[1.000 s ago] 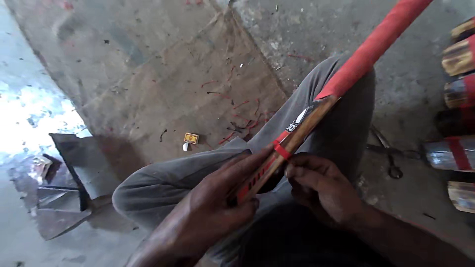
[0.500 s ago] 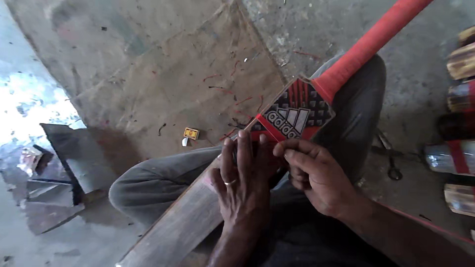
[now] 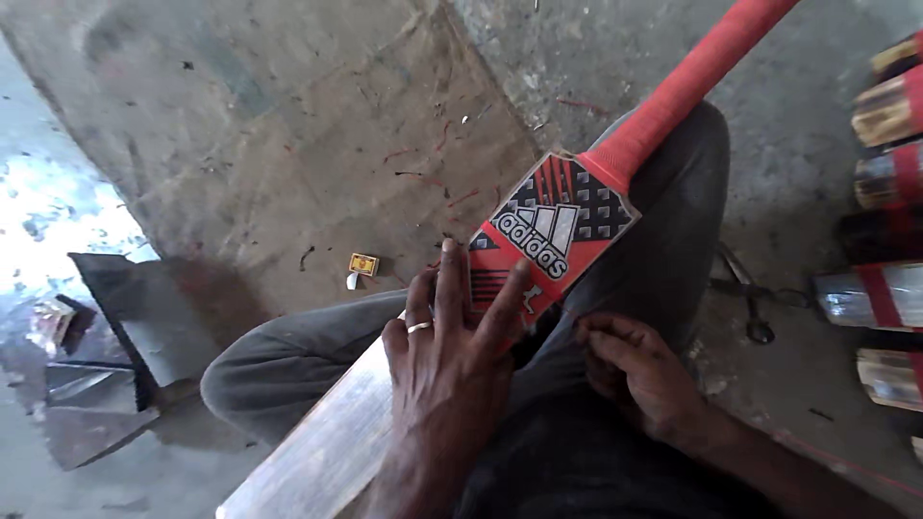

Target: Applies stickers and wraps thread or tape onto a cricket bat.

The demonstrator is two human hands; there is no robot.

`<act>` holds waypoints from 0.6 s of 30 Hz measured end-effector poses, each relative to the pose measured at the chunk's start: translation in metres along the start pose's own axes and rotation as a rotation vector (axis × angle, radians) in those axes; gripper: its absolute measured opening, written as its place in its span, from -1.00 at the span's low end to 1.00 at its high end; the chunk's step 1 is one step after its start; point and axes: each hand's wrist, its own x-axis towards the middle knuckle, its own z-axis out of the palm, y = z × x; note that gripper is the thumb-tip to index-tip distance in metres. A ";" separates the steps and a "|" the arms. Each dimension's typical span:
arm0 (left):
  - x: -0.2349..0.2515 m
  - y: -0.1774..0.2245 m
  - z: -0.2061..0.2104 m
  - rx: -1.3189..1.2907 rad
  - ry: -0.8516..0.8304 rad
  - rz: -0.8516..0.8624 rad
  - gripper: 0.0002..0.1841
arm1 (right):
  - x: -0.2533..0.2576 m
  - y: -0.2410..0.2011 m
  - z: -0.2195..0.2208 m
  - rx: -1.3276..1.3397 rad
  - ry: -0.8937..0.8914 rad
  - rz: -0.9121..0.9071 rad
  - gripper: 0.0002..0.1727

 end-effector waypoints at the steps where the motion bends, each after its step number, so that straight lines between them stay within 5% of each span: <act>1: 0.001 -0.003 -0.006 -0.046 -0.035 0.014 -0.18 | 0.000 -0.004 0.002 -0.001 -0.017 -0.004 -0.77; 6: 0.004 -0.023 -0.044 -0.572 -0.371 0.045 0.03 | 0.002 -0.026 0.018 0.014 -0.171 -0.074 -0.77; 13: 0.025 -0.050 -0.048 -1.191 -0.811 -0.077 -0.01 | 0.017 -0.039 0.034 0.051 -0.210 -0.113 -0.80; 15: 0.028 -0.056 -0.047 -1.217 -0.742 -0.060 -0.10 | 0.025 -0.041 0.037 0.043 -0.205 -0.084 -0.78; 18: 0.013 -0.049 -0.061 -0.735 -0.266 -0.035 -0.31 | 0.037 -0.058 0.051 0.071 -0.174 -0.038 -0.74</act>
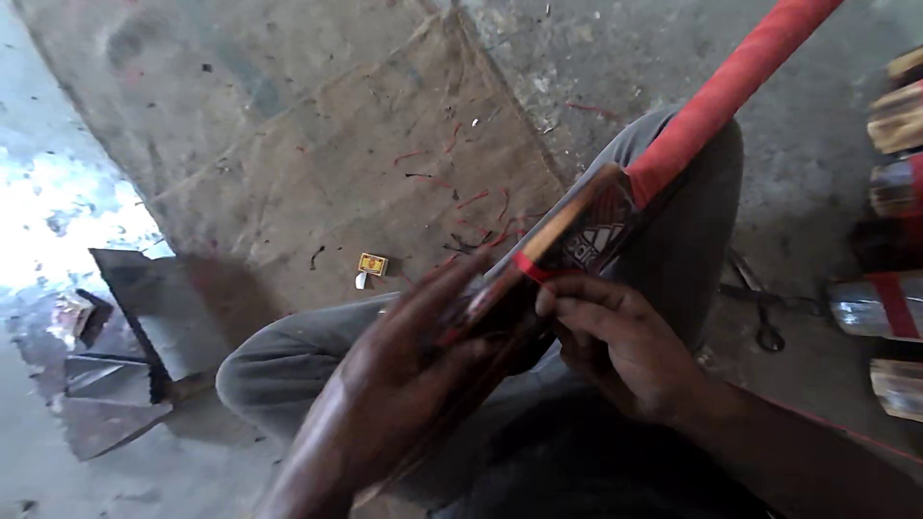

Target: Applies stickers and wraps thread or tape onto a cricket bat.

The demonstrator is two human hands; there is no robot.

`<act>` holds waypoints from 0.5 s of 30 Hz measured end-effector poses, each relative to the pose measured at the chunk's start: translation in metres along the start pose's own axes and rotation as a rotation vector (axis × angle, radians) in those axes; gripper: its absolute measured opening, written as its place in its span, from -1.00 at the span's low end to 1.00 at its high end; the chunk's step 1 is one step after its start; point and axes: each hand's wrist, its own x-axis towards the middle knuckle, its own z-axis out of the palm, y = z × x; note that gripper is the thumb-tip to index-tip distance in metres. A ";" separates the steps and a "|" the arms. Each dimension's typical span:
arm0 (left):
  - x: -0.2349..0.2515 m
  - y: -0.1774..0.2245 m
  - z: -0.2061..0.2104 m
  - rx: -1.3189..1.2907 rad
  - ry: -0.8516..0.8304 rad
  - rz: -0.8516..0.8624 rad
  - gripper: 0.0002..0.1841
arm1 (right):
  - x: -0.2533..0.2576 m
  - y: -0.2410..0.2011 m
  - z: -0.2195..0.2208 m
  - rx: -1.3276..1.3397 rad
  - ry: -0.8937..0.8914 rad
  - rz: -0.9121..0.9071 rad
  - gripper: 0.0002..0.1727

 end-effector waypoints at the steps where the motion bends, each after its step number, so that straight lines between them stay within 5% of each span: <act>1: -0.007 0.004 0.009 0.219 0.191 0.013 -0.35 | 0.005 -0.005 0.006 0.014 0.014 0.014 -0.74; 4: -0.021 0.010 0.067 0.724 0.535 0.024 -0.27 | 0.016 -0.012 0.020 0.007 0.043 0.029 -0.72; 7: -0.019 -0.002 0.118 1.007 0.525 -0.037 -0.17 | 0.010 -0.009 0.024 -0.095 0.108 0.031 -0.72; 15: -0.007 -0.013 0.108 0.976 0.522 0.048 -0.14 | -0.039 0.037 -0.029 -0.058 0.238 0.094 -0.78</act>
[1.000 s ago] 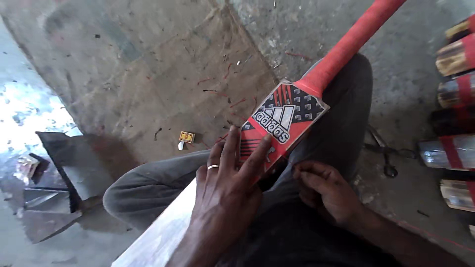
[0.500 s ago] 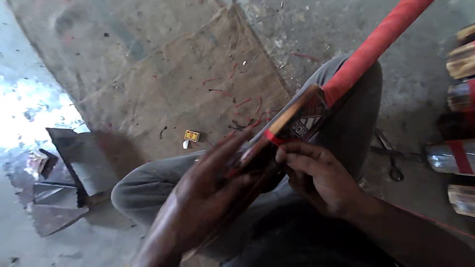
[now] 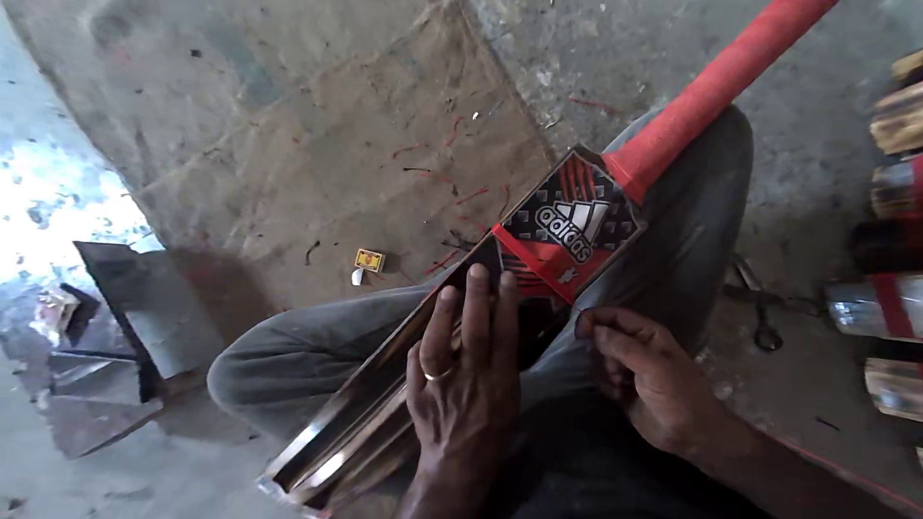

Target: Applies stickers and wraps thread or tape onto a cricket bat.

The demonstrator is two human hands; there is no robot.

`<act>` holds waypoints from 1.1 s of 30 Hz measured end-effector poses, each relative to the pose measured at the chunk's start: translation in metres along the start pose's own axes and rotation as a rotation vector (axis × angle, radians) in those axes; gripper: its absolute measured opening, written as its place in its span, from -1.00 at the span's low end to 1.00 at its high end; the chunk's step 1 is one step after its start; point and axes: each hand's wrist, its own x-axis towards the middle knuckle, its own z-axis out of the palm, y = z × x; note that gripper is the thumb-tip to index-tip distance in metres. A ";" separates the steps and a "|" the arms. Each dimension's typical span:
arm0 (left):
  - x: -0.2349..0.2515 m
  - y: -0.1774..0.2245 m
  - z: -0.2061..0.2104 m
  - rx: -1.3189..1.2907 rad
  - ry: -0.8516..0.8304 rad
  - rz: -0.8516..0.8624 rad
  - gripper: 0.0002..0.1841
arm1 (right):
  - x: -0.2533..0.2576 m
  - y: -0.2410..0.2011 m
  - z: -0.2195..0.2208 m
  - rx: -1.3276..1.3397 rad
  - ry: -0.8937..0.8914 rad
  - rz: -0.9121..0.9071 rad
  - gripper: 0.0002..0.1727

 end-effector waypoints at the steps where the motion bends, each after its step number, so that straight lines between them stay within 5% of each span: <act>1: 0.000 0.000 -0.001 -0.008 -0.003 0.007 -0.13 | -0.003 0.005 -0.004 0.026 -0.002 0.006 -0.78; 15: 0.021 -0.018 -0.027 -0.198 -0.118 0.101 -0.34 | 0.009 0.016 -0.013 0.150 -0.151 -0.003 -0.78; 19: 0.037 -0.044 -0.053 -0.510 -0.330 0.157 -0.16 | 0.006 -0.005 0.003 0.082 -0.239 -0.085 -0.79; 25: 0.055 -0.076 -0.043 -1.219 -0.763 0.043 -0.16 | 0.015 -0.018 0.022 0.099 -0.242 -0.155 -0.81; 27: 0.053 -0.079 -0.045 -1.100 -0.679 0.004 -0.25 | 0.025 -0.019 0.025 0.082 -0.230 -0.152 -0.77; 30: 0.037 -0.058 -0.050 -0.531 -0.222 -0.022 -0.39 | 0.037 -0.032 0.040 0.037 -0.157 -0.120 -0.73; 33: 0.017 -0.018 -0.020 -0.156 -0.092 -0.048 -0.16 | 0.044 -0.036 0.053 -0.007 -0.106 -0.105 -0.71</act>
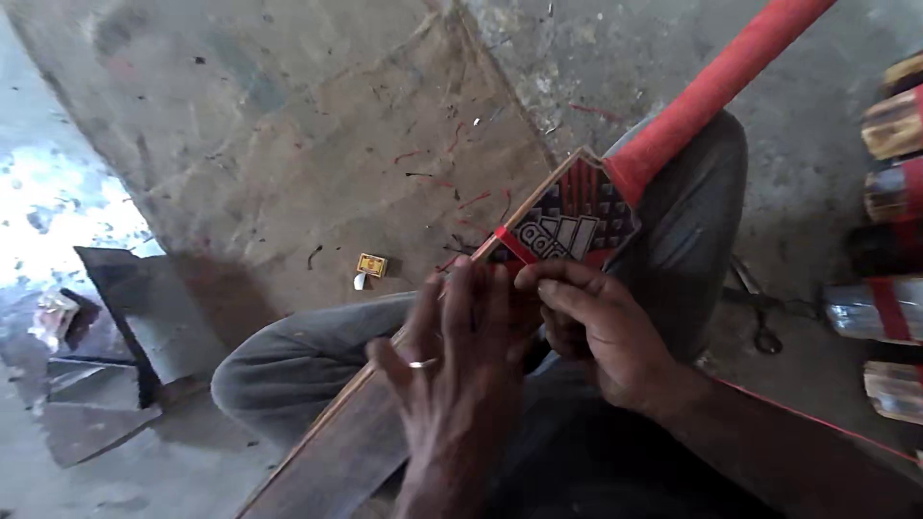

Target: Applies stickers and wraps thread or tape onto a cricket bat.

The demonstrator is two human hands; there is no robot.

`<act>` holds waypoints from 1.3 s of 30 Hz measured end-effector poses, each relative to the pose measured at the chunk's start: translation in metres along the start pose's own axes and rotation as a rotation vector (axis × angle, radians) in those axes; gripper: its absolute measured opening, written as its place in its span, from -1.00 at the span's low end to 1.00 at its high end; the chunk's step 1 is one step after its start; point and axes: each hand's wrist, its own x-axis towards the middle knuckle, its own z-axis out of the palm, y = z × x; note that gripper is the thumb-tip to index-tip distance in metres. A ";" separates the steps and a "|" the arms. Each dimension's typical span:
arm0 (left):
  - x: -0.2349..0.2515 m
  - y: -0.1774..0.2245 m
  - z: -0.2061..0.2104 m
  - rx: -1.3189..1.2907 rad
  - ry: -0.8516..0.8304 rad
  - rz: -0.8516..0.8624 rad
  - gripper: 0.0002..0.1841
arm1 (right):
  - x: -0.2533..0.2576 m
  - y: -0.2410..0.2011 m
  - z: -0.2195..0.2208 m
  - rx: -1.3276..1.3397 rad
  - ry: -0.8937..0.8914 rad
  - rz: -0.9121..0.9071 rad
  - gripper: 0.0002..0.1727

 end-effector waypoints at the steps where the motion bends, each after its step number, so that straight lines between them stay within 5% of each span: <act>1: -0.005 0.008 0.014 0.058 -0.005 -0.015 -0.04 | -0.004 0.002 -0.002 -0.037 0.011 0.007 -0.71; 6: -0.001 0.006 0.027 0.035 -0.051 0.012 0.00 | -0.038 0.035 -0.041 -0.135 0.095 0.062 -0.73; 11: 0.004 0.001 0.020 0.020 -0.072 0.047 0.05 | -0.056 0.056 -0.060 0.051 0.123 0.091 -0.77; 15: 0.010 0.001 0.015 -0.028 -0.093 0.076 -0.18 | -0.055 0.056 -0.063 0.082 0.085 0.077 -0.77; 19: 0.019 -0.013 -0.010 -0.228 -0.295 0.131 -0.15 | -0.052 0.042 -0.056 0.049 -0.011 0.042 -0.77; 24: 0.028 -0.037 -0.043 -0.911 -0.749 -0.024 0.03 | -0.046 0.019 -0.037 0.066 -0.135 -0.034 -0.79; 29: 0.040 -0.057 -0.033 -1.260 -1.019 -0.063 -0.02 | -0.040 0.015 -0.029 0.076 -0.152 -0.056 -0.80; 31: 0.043 -0.062 -0.030 -1.240 -0.917 -0.032 -0.14 | -0.033 0.012 -0.024 0.056 -0.129 -0.028 -0.77; 34: 0.024 -0.045 -0.046 -0.648 -0.328 0.014 -0.38 | -0.018 -0.004 -0.008 0.047 -0.095 0.005 -0.73; 36: 0.001 -0.016 -0.035 -0.264 -0.022 0.023 -0.29 | -0.010 -0.011 0.002 0.022 -0.078 0.010 -0.70; 39: -0.025 0.017 0.006 0.104 0.009 -0.005 -0.06 | -0.014 -0.007 0.006 -0.065 -0.017 0.025 -0.72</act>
